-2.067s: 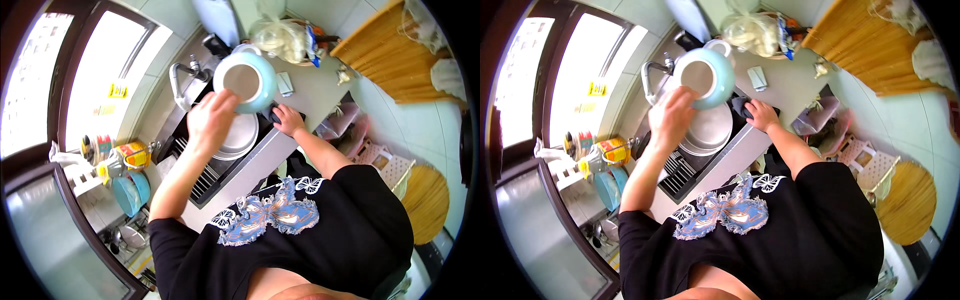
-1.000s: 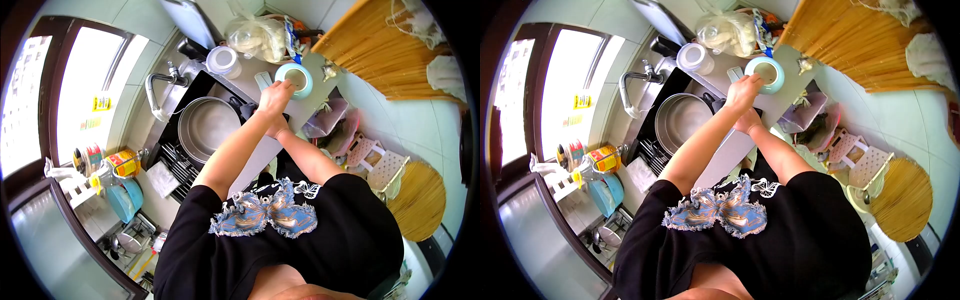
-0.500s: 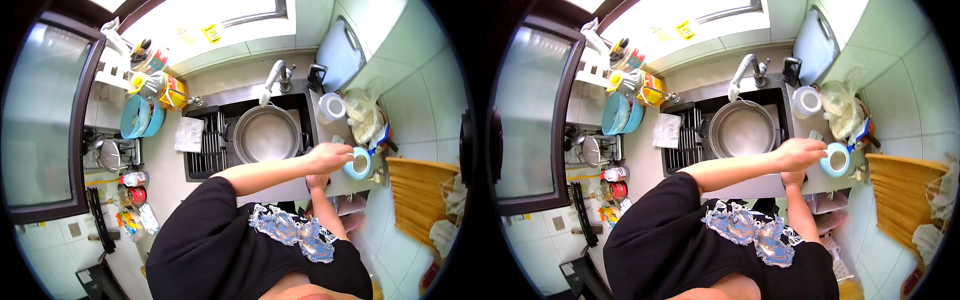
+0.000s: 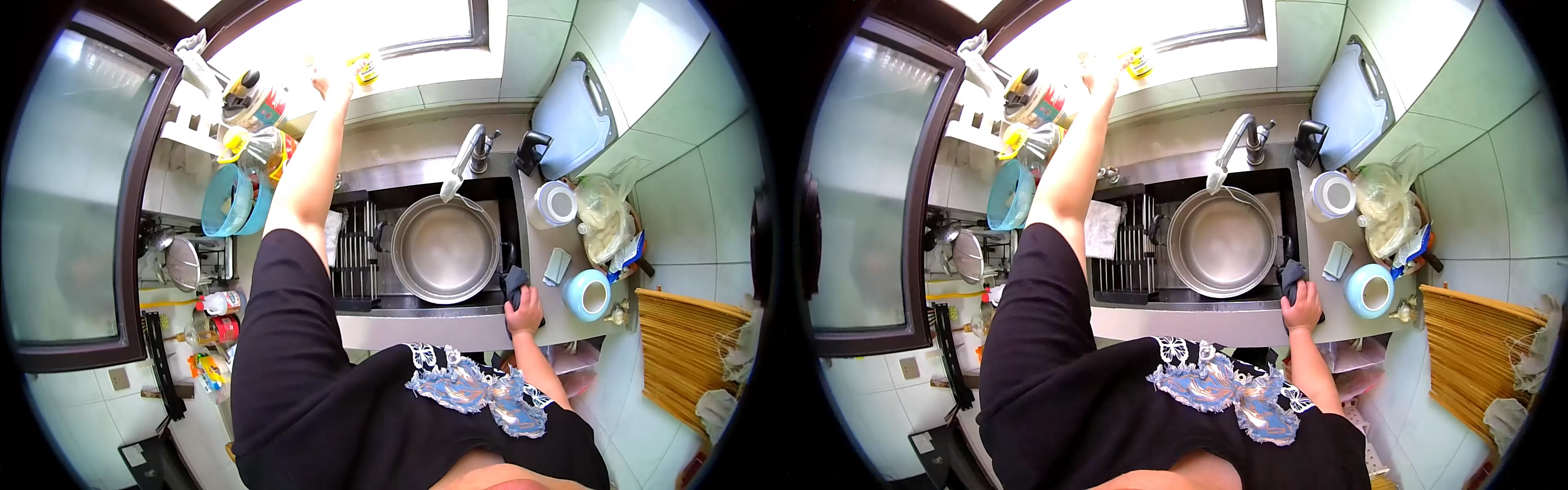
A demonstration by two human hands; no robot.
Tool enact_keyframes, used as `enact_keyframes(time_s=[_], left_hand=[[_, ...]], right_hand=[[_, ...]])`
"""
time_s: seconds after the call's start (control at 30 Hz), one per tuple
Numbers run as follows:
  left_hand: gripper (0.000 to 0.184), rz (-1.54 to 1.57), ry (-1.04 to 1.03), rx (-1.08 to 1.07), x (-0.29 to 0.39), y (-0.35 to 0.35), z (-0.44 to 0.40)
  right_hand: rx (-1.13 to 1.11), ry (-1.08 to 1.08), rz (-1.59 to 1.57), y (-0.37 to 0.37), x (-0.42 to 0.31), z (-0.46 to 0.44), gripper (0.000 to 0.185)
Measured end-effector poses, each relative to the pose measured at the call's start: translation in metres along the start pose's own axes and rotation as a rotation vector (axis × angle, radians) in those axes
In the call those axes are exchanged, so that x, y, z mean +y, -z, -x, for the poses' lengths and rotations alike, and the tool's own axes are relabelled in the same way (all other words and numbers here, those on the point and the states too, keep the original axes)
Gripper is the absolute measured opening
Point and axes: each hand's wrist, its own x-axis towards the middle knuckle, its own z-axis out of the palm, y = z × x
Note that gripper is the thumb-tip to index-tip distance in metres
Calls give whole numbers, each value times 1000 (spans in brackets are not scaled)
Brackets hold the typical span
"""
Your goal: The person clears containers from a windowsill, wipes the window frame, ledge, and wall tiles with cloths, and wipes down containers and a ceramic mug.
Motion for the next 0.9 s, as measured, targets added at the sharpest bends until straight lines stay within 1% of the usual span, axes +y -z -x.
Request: enact_keyframes(time_s=[0.1,0.2,0.23,0.37,0.57,0.9], left_hand=[[77,-62,-2,-85,6,-8,-30],[76,-89,4,-118,9,-17,-45],[76,-96,8,-126,5,-14,-50],[74,-76,18,-95,-2,-22,-56],[73,5,34,-40,-5,-27,-53],[71,206,75,53,0,-42,-40]], right_hand=[[2,-1,6,-2,1,-1,65],[25,5,17,-3,1,3,66],[25,10,24,4,-10,6,67],[0,7,21,8,-14,4,67],[24,19,22,15,-22,7,68],[39,36,-11,15,-16,3,68]])
